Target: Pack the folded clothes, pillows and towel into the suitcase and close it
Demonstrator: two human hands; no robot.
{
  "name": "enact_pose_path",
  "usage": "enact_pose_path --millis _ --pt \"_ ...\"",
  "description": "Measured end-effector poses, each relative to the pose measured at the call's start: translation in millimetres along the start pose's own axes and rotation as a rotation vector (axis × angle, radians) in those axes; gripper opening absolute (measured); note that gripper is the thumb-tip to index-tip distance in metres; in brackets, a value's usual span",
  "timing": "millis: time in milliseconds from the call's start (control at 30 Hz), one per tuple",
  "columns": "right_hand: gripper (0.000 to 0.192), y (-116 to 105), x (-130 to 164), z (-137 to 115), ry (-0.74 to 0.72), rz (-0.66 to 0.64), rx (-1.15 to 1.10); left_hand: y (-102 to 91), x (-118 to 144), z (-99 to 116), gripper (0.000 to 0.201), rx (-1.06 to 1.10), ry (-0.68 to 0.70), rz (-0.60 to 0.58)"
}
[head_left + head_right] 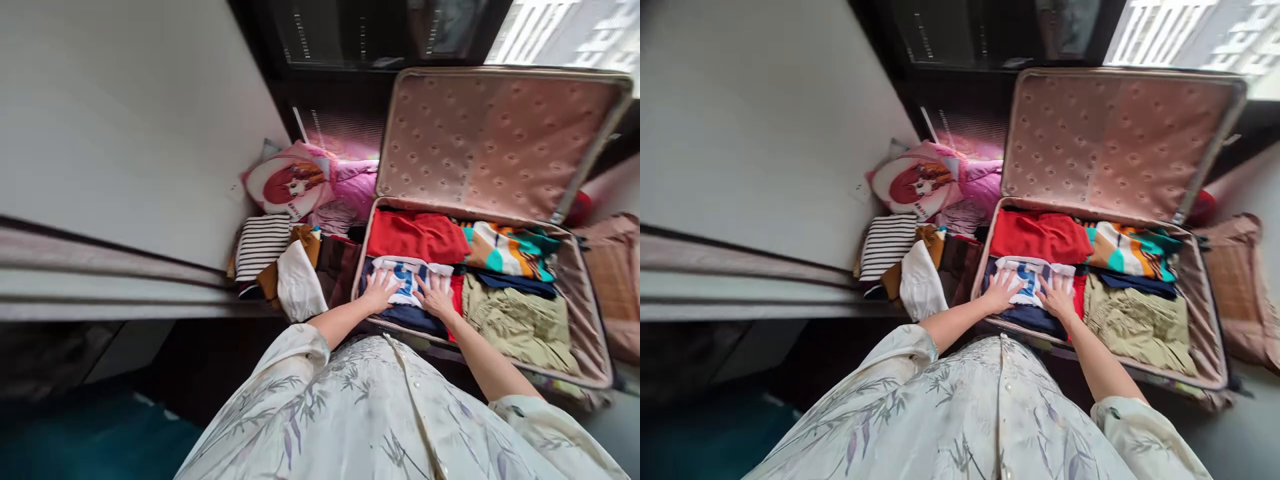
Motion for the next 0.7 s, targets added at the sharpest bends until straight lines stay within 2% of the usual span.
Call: enact_pose_path --millis 67,133,200,233,300,333,400,500,600,700 --pt "0.062 11.5 -5.2 4.9 -0.009 -0.031 0.059 -9.3 12.9 2.2 0.088 0.092 0.031 -0.009" --pt "0.063 12.9 -5.4 8.4 -0.029 0.021 0.096 -25.0 36.7 1.1 0.079 0.188 0.082 0.056" --pt "0.063 4.1 -1.7 4.7 -0.035 0.132 0.097 -42.4 72.6 -8.8 0.064 0.265 0.082 0.276" --pt "0.062 -2.7 1.1 -2.5 -0.044 0.192 0.074 -48.6 94.3 -18.9 0.058 0.294 0.023 0.428" --pt "0.058 -17.3 5.8 -31.1 -0.119 0.271 -0.034 -49.7 140.2 -47.8 0.049 0.346 -0.212 0.720" --pt "0.055 -23.8 6.8 -52.8 -0.189 0.279 -0.116 -43.8 161.7 -64.2 0.046 0.374 -0.355 0.825" --pt "0.051 -33.1 5.6 -108.0 -0.359 0.226 -0.305 -23.6 196.4 -94.5 0.045 0.429 -0.612 0.959" --pt "0.044 -37.0 -2.7 -203.8 -0.513 0.034 -0.532 7.9 224.4 -125.7 0.053 0.500 -0.858 1.091" --pt "0.044 -30.6 -13.9 -291.9 -0.443 -0.222 -0.674 23.2 232.3 -146.0 0.062 0.629 -1.003 1.167" --pt "0.048 -23.6 -19.9 -353.8 -0.270 -0.422 -0.780 24.1 237.5 -162.5 0.066 0.813 -1.101 1.176"
Point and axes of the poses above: each hand's wrist, its own x-axis away from the middle knuckle, its own y-axis out of the palm, z = x × y, the point moved 3 cm from there along -x, towards the middle knuckle, and after that the axes turned 2 degrees about -z, right-handed, at the moved point
